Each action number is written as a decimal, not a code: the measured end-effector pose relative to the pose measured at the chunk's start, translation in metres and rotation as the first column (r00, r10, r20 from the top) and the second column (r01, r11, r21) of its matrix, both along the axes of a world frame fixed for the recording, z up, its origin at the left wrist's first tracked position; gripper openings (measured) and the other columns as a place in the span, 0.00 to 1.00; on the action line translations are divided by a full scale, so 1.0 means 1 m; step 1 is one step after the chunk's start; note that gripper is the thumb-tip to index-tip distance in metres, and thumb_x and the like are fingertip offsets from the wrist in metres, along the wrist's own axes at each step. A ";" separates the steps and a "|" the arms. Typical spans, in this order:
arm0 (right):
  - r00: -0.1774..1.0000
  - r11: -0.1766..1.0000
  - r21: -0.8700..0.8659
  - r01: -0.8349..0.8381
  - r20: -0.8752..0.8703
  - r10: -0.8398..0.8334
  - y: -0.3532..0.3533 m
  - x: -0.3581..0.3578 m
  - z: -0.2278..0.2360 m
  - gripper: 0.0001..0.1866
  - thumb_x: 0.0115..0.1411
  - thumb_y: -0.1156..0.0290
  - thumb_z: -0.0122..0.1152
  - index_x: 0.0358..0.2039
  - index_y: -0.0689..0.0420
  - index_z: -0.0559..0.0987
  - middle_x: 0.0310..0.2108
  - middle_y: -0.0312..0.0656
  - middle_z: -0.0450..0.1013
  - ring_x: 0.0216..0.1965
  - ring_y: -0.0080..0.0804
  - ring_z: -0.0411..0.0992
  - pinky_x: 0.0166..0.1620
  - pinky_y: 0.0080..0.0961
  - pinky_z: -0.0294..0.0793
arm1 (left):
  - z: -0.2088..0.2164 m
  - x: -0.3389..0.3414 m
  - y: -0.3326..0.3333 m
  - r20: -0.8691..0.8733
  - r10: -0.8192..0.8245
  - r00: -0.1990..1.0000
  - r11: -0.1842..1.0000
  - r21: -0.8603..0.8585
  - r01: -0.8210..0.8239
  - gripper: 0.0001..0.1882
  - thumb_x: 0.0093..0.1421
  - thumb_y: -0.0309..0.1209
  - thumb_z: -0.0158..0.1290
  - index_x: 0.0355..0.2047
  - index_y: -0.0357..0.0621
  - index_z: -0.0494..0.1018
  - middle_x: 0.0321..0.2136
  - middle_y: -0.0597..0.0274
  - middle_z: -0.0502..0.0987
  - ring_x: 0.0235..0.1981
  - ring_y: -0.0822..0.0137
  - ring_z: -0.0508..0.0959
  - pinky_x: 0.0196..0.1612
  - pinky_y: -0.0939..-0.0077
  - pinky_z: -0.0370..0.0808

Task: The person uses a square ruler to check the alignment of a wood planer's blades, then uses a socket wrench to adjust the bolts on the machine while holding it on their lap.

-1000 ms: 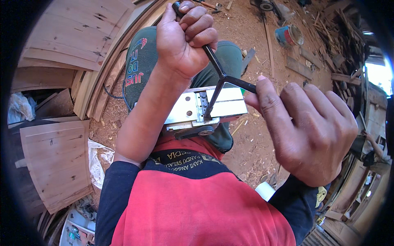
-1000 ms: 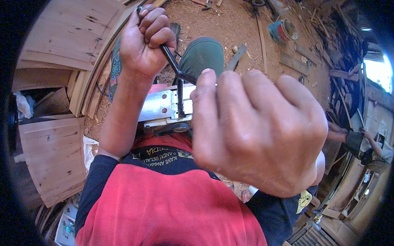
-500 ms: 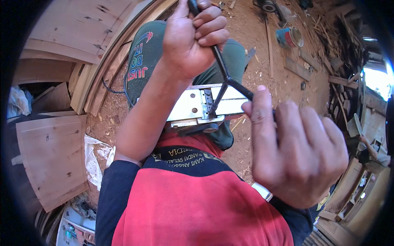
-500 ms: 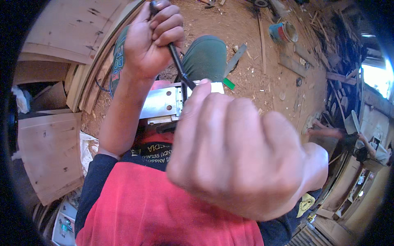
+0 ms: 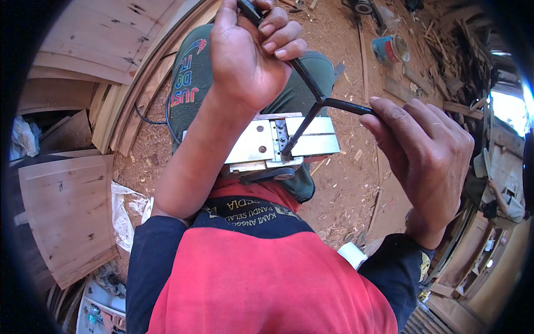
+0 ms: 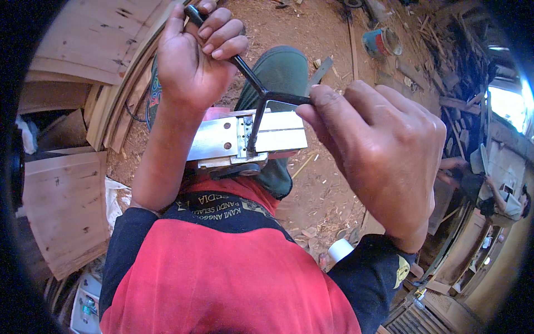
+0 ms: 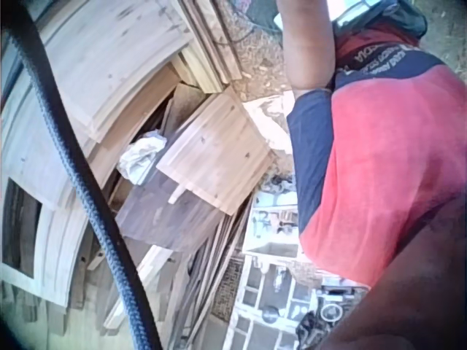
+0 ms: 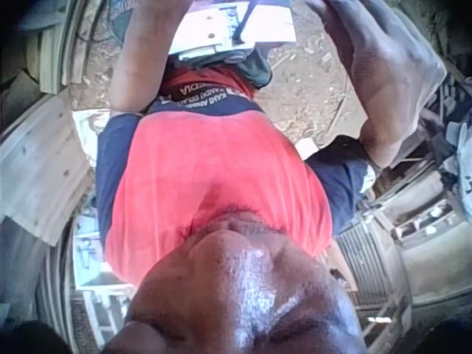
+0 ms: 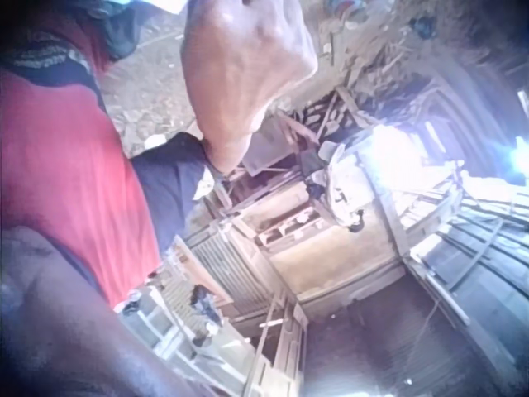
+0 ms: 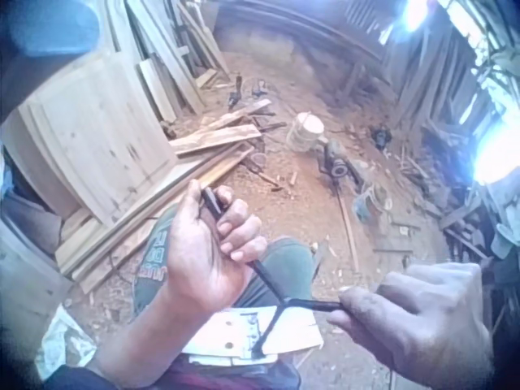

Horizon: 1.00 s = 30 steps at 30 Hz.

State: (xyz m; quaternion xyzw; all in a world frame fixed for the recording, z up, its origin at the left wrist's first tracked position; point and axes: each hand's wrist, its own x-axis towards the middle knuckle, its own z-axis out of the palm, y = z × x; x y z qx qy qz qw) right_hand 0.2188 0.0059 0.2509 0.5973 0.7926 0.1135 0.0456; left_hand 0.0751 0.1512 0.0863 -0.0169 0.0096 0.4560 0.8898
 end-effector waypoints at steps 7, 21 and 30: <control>1.000 1.000 -0.010 0.006 0.013 -0.006 0.013 0.005 -0.011 0.15 0.58 0.57 0.76 0.30 0.55 0.83 0.23 0.39 0.75 0.23 0.39 0.75 0.27 0.34 0.71 | -0.002 -0.009 0.001 0.119 0.015 0.993 1.000 0.024 -0.018 0.30 0.79 0.58 0.32 0.30 0.48 0.67 0.19 0.69 0.55 0.17 0.72 0.56 0.21 0.75 0.57; 0.973 0.990 0.058 -0.129 -0.185 0.137 0.055 0.050 -0.044 0.18 0.63 0.66 0.72 0.19 0.57 0.75 0.16 0.39 0.68 0.17 0.41 0.69 0.24 0.35 0.67 | 0.014 -0.033 -0.023 0.037 0.215 0.976 0.965 0.149 -0.218 0.32 0.75 0.64 0.35 0.21 0.55 0.56 0.16 0.73 0.50 0.17 0.73 0.48 0.24 0.71 0.48; 0.828 0.876 0.249 -0.413 -0.298 0.475 0.111 0.064 -0.126 0.10 0.63 0.62 0.65 0.27 0.52 0.82 0.29 0.38 0.78 0.39 0.37 0.77 0.57 0.43 0.71 | 0.020 -0.008 -0.056 -0.108 0.482 0.870 0.625 0.738 -0.255 0.43 0.70 0.75 0.24 0.25 0.47 0.64 0.21 0.61 0.63 0.25 0.64 0.62 0.36 0.65 0.62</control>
